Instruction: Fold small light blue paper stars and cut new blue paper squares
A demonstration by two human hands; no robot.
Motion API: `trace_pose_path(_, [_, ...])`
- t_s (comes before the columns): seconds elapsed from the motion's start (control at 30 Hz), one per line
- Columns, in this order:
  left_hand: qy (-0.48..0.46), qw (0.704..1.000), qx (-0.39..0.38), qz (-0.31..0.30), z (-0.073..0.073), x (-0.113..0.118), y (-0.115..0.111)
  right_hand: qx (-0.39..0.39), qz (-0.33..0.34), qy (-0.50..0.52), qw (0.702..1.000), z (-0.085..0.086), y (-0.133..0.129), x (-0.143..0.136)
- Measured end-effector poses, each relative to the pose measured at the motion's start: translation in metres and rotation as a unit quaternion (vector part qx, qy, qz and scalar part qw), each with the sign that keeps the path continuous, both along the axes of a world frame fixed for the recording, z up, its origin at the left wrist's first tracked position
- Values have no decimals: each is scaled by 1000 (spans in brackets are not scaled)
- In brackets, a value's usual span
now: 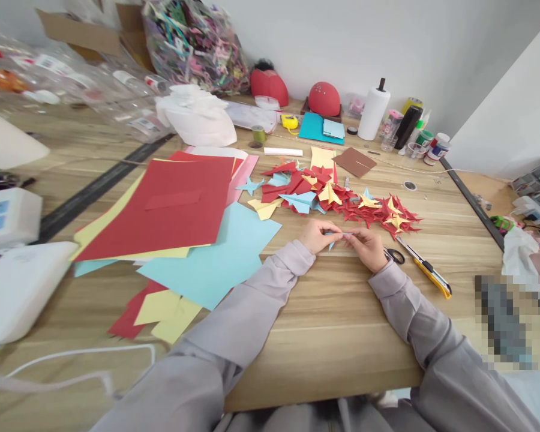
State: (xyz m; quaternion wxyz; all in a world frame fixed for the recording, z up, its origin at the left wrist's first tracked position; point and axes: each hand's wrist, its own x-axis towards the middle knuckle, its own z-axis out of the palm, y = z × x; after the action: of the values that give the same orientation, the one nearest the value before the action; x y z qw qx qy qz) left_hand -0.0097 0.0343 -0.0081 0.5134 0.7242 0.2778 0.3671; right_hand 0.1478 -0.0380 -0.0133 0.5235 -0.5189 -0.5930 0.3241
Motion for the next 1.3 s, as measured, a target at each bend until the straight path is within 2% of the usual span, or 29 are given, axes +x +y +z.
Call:
trace_pose_path(0.27, [56, 987, 151, 10, 15, -8, 1, 40, -4, -159, 986, 1, 1, 6])
trace_pose_path(0.43, [122, 958, 259, 5, 19, -11, 3, 82, 1, -241, 967, 3, 1, 6])
trace_pose_path(0.67, [201, 917, 345, -21, 21, -11, 0, 94, 16, -288, 953, 3, 1, 6])
trace_pose_path(0.87, [252, 892, 373, -37, 21, -11, 0, 99, -3, -323, 941, 0, 1, 6])
trace_pose_path(1.07, [253, 889, 380, -40, 22, -11, 0, 106, -14, -367, 924, 0, 1, 5])
trace_pose_path(1.3, [246, 890, 382, -42, 22, -11, -1, 104, -21, -377, 920, 0, 1, 5])
